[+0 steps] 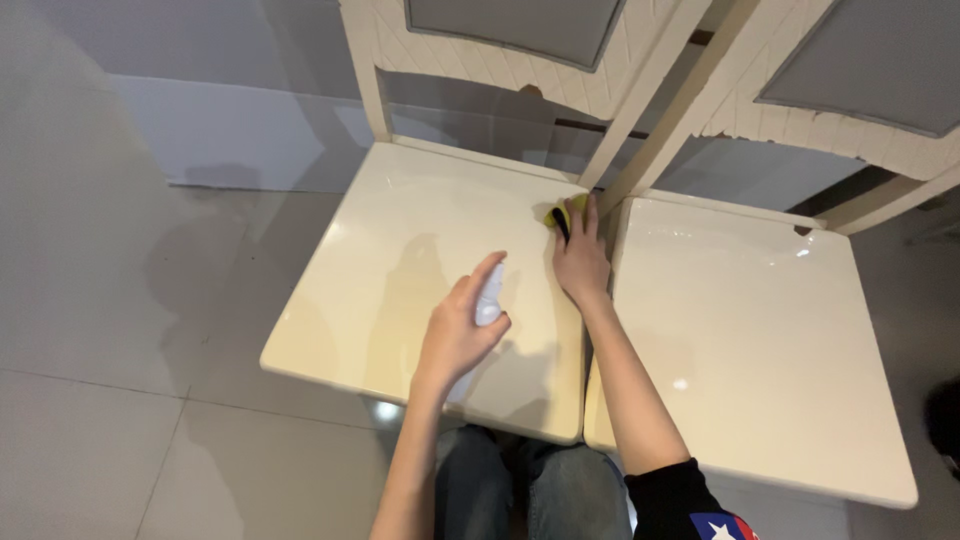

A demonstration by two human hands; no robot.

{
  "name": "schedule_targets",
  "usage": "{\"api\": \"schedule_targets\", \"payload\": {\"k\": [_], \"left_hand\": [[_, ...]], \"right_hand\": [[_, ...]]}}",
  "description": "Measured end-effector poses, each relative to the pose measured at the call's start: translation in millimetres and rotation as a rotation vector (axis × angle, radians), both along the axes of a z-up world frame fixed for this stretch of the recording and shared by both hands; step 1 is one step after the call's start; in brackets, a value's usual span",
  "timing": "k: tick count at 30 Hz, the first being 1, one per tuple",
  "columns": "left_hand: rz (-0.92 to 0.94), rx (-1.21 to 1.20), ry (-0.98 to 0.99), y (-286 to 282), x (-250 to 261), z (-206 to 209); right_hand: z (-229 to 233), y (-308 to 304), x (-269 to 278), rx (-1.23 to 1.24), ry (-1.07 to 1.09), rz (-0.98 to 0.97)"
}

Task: The person cleans the seat and backrest of a white wooden chair using a spray bottle and a yellow cloth. They spray the surface and wipe it down, moving from the seat to the backrest and then to the adjacent chair.

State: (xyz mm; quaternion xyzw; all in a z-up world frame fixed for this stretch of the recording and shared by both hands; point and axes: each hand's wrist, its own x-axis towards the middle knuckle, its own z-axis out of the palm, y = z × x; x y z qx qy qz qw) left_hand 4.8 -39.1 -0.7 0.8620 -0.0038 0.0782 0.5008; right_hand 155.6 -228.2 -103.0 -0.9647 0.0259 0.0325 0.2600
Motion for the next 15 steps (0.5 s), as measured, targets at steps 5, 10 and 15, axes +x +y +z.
{"api": "schedule_targets", "payload": {"k": [5,10,15], "left_hand": [[-0.028,0.008,0.094,-8.5,-1.4,5.3],[-0.04,0.007,0.065,-13.4,-9.0,14.1],[-0.083,0.025,0.034,-14.1,-10.0,18.3]], "right_hand": [[-21.8,-8.8,28.4,0.009,-0.072,-0.018],[-29.5,-17.4,33.1,-0.073,-0.023,0.013],[-4.1,-34.8,3.1,-0.067,0.063,0.098]]}}
